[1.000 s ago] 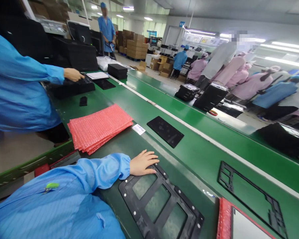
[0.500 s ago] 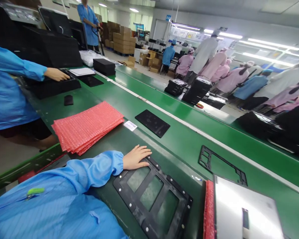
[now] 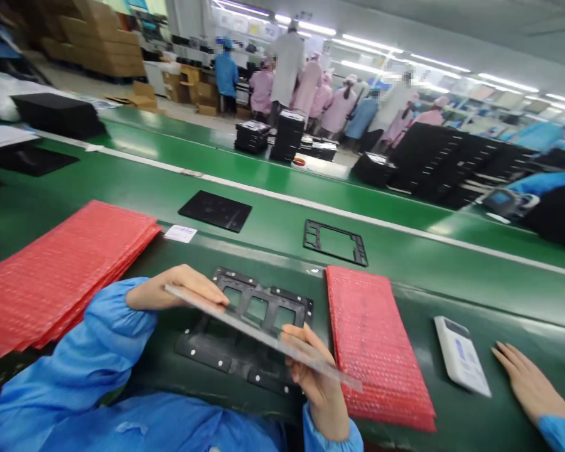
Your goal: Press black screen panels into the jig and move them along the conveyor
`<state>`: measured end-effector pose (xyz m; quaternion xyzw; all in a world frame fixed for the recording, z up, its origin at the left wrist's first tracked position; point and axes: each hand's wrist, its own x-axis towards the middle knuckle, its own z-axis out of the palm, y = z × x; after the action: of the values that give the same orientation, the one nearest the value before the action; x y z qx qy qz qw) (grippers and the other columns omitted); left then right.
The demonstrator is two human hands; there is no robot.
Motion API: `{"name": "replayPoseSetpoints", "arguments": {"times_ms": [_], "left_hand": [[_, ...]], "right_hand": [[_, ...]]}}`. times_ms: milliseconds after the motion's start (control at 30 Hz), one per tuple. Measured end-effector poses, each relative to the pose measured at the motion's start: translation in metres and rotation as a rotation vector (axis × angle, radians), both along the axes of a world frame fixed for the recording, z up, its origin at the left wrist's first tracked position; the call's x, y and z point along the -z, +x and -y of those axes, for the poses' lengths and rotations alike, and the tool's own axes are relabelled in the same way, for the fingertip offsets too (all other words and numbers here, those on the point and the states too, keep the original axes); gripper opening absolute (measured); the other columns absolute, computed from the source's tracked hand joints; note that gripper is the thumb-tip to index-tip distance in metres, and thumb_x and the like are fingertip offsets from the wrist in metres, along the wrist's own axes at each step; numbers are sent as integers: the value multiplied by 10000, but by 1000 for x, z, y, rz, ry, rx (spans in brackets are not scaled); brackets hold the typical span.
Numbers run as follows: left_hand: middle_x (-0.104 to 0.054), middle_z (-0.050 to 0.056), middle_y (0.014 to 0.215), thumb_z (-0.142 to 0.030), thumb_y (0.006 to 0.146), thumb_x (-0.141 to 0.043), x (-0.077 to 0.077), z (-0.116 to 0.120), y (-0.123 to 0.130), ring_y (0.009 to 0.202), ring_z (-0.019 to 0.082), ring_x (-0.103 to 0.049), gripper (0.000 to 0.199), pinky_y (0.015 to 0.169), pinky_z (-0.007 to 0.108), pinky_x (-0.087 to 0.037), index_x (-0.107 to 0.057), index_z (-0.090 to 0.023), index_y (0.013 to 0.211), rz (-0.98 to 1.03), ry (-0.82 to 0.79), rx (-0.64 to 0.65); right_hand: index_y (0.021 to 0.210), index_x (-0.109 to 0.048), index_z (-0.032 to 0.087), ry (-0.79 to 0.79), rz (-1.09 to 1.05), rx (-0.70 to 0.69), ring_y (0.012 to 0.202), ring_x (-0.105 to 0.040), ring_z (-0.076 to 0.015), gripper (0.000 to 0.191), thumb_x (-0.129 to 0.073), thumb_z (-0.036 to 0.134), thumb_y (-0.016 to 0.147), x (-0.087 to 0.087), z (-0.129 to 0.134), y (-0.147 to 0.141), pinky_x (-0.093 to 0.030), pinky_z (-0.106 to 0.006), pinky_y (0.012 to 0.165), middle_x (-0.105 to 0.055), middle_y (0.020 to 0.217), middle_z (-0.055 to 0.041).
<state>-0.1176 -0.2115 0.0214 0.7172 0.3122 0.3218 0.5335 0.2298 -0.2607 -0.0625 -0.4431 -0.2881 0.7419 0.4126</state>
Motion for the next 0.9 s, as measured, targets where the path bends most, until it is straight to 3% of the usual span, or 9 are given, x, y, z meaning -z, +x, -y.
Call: {"name": "replayPoseSetpoints", "arguments": {"times_ms": [100, 167, 333, 467, 633, 667, 733, 800, 900], "left_hand": [[-762, 69, 825, -559, 773, -696, 12, -5, 6, 785, 242, -711, 416, 706, 304, -563, -782, -165, 875, 63, -206, -432], [-757, 51, 804, -569, 771, -696, 18, -9, 13, 775, 223, -704, 431, 696, 280, -553, -768, -160, 889, 119, -334, -559], [-758, 72, 866, -572, 767, -702, 23, -16, 26, 823, 235, -708, 476, 746, 291, -546, -747, -139, 959, 113, -510, -518], [-755, 83, 853, -605, 738, -711, 22, -24, 28, 817, 248, -712, 503, 696, 284, -546, -733, -133, 912, 46, -581, -482], [-736, 124, 773, -826, 744, -475, 18, -60, 28, 779, 295, -709, 737, 682, 381, -567, -722, -146, 880, 231, -765, -316], [-732, 133, 763, -846, 748, -428, 18, -73, 31, 773, 304, -706, 772, 679, 398, -566, -718, -142, 880, 223, -761, -296], [-733, 135, 785, -800, 779, -451, 22, -105, 42, 778, 301, -701, 724, 683, 389, -559, -706, -133, 895, 67, -607, -308], [-741, 128, 888, -669, 809, -556, 29, -140, 61, 836, 286, -697, 578, 729, 356, -548, -691, -128, 960, -143, -345, -368], [-691, 165, 1136, -453, 780, -685, 45, -190, 97, 1050, 314, -646, 463, 897, 369, -494, -651, -118, 1097, -270, -140, -451]], "right_hand": [[748, -756, 109, -8, -81, -215, 450, -632, -196, 810, -599, 891, 608, -5, -5, -11, -451, -225, 354, -709, 715, -172], [789, -763, 115, 82, -114, -227, 527, -670, -202, 833, -534, 904, 649, -9, -10, -15, -509, -234, 437, -721, 753, -160], [966, -757, 234, 145, -215, 213, 844, -709, -230, 489, -789, 629, 680, -12, -25, -29, -585, -327, 765, -747, 872, -43], [1140, -703, 212, 137, -229, 264, 1040, -670, -261, 477, -844, 366, 711, -10, -31, -38, -519, -402, 966, -726, 1060, -57], [1168, -671, 174, 137, -284, 326, 1048, -669, -265, 480, -832, 289, 730, -4, -29, -42, -511, -422, 983, -724, 1065, -75], [1153, -676, 173, 130, -308, 337, 1045, -671, -266, 469, -834, 285, 726, -3, -28, -42, -514, -422, 979, -727, 1051, -74], [1115, -688, 169, 113, -340, 341, 1035, -676, -272, 446, -842, 278, 711, 0, -27, -43, -519, -427, 968, -733, 1021, -75], [1091, -696, 170, 97, -355, 334, 1022, -681, -279, 436, -850, 281, 698, 2, -27, -43, -523, -433, 960, -734, 1009, -78], [1128, -686, 202, 102, -386, 325, 1017, -683, -271, 455, -842, 289, 710, 6, -28, -43, -517, -431, 966, -725, 1057, -70]]}}
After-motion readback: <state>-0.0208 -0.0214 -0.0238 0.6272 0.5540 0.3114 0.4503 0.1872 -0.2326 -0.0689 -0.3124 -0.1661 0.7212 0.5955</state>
